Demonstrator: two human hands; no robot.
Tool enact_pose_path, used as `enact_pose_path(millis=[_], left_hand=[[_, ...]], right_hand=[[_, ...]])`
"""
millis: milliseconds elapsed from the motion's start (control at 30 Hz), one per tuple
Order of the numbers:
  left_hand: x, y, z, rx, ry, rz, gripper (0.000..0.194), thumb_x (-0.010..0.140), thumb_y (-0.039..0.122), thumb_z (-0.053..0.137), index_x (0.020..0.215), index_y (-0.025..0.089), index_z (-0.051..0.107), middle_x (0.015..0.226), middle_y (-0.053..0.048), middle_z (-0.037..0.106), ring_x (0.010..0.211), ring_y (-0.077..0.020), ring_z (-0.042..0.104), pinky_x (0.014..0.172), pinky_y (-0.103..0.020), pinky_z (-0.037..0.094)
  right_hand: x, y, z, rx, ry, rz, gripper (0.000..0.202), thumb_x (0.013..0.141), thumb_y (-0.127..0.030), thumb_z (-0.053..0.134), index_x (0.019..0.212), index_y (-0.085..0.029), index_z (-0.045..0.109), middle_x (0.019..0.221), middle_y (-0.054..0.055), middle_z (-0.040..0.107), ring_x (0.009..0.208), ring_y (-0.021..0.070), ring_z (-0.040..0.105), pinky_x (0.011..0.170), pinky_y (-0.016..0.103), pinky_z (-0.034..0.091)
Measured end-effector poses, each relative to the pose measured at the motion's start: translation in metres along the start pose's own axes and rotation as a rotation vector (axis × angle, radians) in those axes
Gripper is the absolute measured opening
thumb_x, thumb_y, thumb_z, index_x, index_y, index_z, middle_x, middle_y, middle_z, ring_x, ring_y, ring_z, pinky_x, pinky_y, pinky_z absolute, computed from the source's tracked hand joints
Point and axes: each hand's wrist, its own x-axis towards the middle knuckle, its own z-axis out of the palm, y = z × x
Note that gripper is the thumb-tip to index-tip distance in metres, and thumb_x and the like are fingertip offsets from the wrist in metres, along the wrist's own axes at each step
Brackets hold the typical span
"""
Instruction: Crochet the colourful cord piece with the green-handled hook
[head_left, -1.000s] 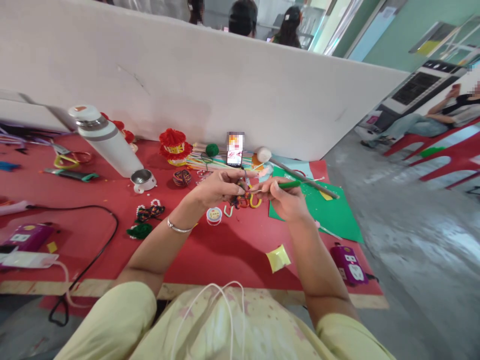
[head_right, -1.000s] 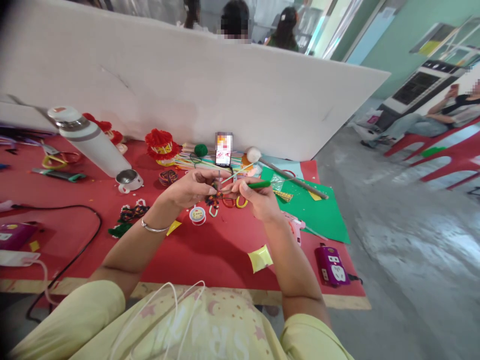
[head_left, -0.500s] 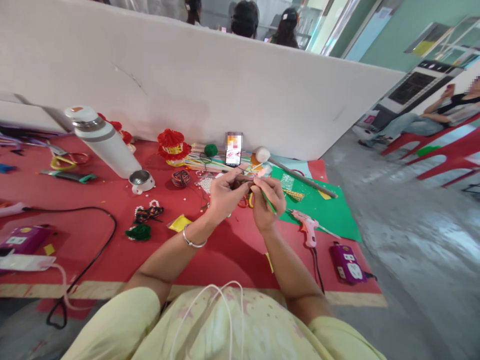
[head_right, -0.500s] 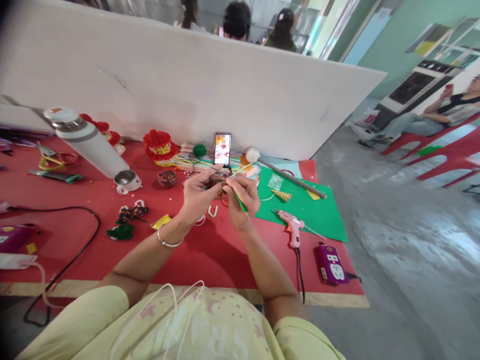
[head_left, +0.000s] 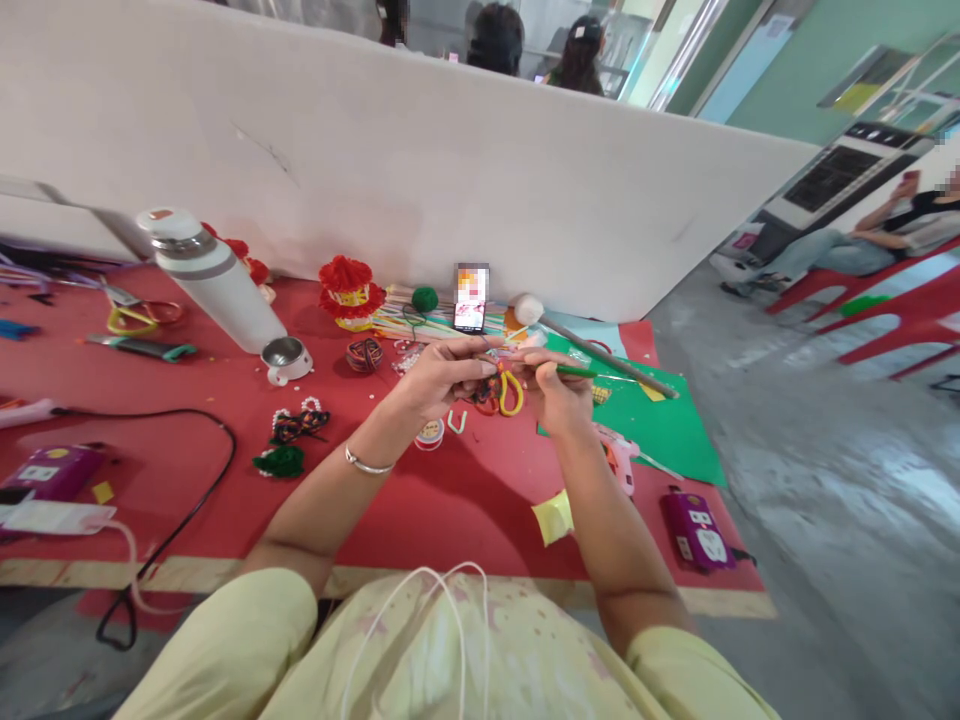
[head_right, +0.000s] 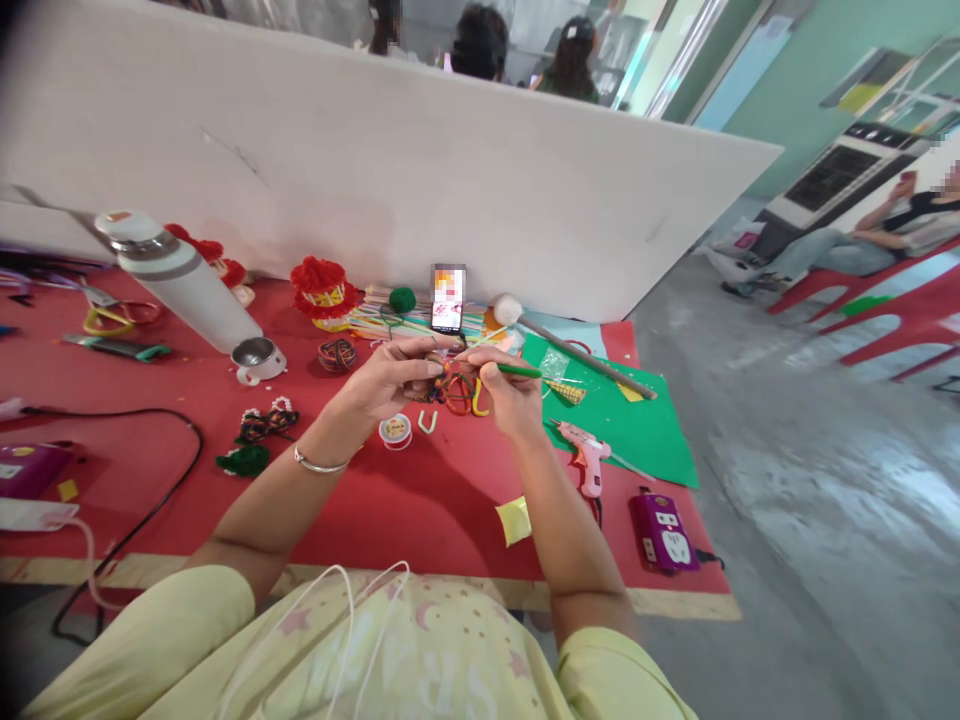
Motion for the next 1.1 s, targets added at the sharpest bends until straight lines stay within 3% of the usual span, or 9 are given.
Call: enact_pose_path(millis=[133,267,367,567,633,733,833,967,1100], left_hand=[[0.002,0.002,-0.003,0.041,-0.031,-0.007,0.043,0.062,0.016,0.09,0.104,0.016,0.086,0.059,0.003,0.064,0.043,-0.0028,0.037,0.043,-0.021,0.02],[0.005,0.006,-0.009,0.06,-0.086,-0.061,0.041,0.062,0.015,0.087,0.104,0.018,0.087,0.061,0.002,0.064,0.04,-0.0028,0.036,0.039,-0.021,0.019],[0.005,0.009,-0.012,0.098,-0.141,-0.076,0.041,0.062,0.016,0.088,0.103,0.019,0.088,0.066,0.0,0.067,0.041,-0.0025,0.038,0.038,-0.02,0.021],[0.004,0.0,0.004,0.202,-0.117,0.137,0.035,0.066,0.02,0.093,0.1,0.018,0.088,0.073,-0.003,0.075,0.051,-0.007,0.054,0.045,-0.02,0.039],[0.006,-0.007,0.013,0.194,-0.028,0.263,0.034,0.067,0.023,0.094,0.1,0.018,0.088,0.079,-0.004,0.078,0.061,-0.0104,0.064,0.055,-0.022,0.051],[0.011,-0.014,0.019,0.184,0.072,0.382,0.04,0.063,0.023,0.098,0.102,0.02,0.087,0.085,-0.003,0.081,0.072,-0.0128,0.071,0.07,-0.025,0.059],[0.015,-0.013,0.013,0.224,0.074,0.37,0.037,0.064,0.026,0.099,0.099,0.02,0.088,0.08,-0.002,0.08,0.067,-0.0121,0.069,0.065,-0.024,0.058],[0.018,-0.003,0.002,0.381,0.035,0.345,0.019,0.077,0.033,0.092,0.091,0.02,0.088,0.07,-0.002,0.075,0.055,-0.0092,0.06,0.051,-0.022,0.047],[0.027,0.002,0.0,0.532,0.154,0.486,0.014,0.08,0.031,0.088,0.074,0.018,0.085,0.059,-0.001,0.069,0.051,-0.0099,0.057,0.048,-0.023,0.043]], right_hand=[[0.005,-0.011,-0.006,-0.104,-0.089,-0.092,0.023,0.084,-0.053,0.084,0.088,-0.031,0.083,0.096,0.002,0.084,0.094,0.0234,0.079,0.088,0.043,0.066],[0.01,-0.035,-0.01,-0.265,-0.285,-0.225,0.012,0.091,-0.043,0.08,0.09,-0.032,0.085,0.096,0.003,0.085,0.097,0.0242,0.079,0.092,0.046,0.064],[0.012,-0.047,-0.015,-0.299,-0.39,-0.217,0.008,0.09,-0.038,0.08,0.091,-0.031,0.085,0.097,0.003,0.085,0.094,0.0233,0.079,0.089,0.045,0.064],[0.006,-0.018,-0.004,0.026,-0.211,0.091,0.037,0.082,-0.064,0.081,0.08,-0.027,0.077,0.081,0.001,0.079,0.071,0.0169,0.073,0.065,0.033,0.063],[0.004,-0.003,0.009,0.069,-0.074,0.12,0.041,0.082,-0.069,0.078,0.084,-0.028,0.074,0.087,0.0,0.08,0.075,0.0162,0.073,0.068,0.032,0.064],[0.007,0.007,0.024,0.064,0.138,0.021,0.04,0.08,-0.068,0.08,0.086,-0.028,0.074,0.094,0.0,0.079,0.092,0.0187,0.075,0.085,0.035,0.064],[0.017,0.0,0.025,0.081,0.088,0.061,0.038,0.076,-0.061,0.087,0.081,-0.025,0.077,0.089,0.0,0.077,0.09,0.0178,0.073,0.086,0.033,0.062],[0.032,-0.016,0.016,0.025,-0.102,0.265,0.033,0.075,-0.053,0.09,0.079,-0.023,0.079,0.072,-0.002,0.07,0.063,0.0104,0.061,0.061,0.025,0.052],[0.045,-0.022,0.019,-0.097,-0.094,0.325,0.042,0.074,-0.059,0.088,0.088,-0.021,0.078,0.072,-0.004,0.067,0.057,0.007,0.052,0.048,0.021,0.04]])
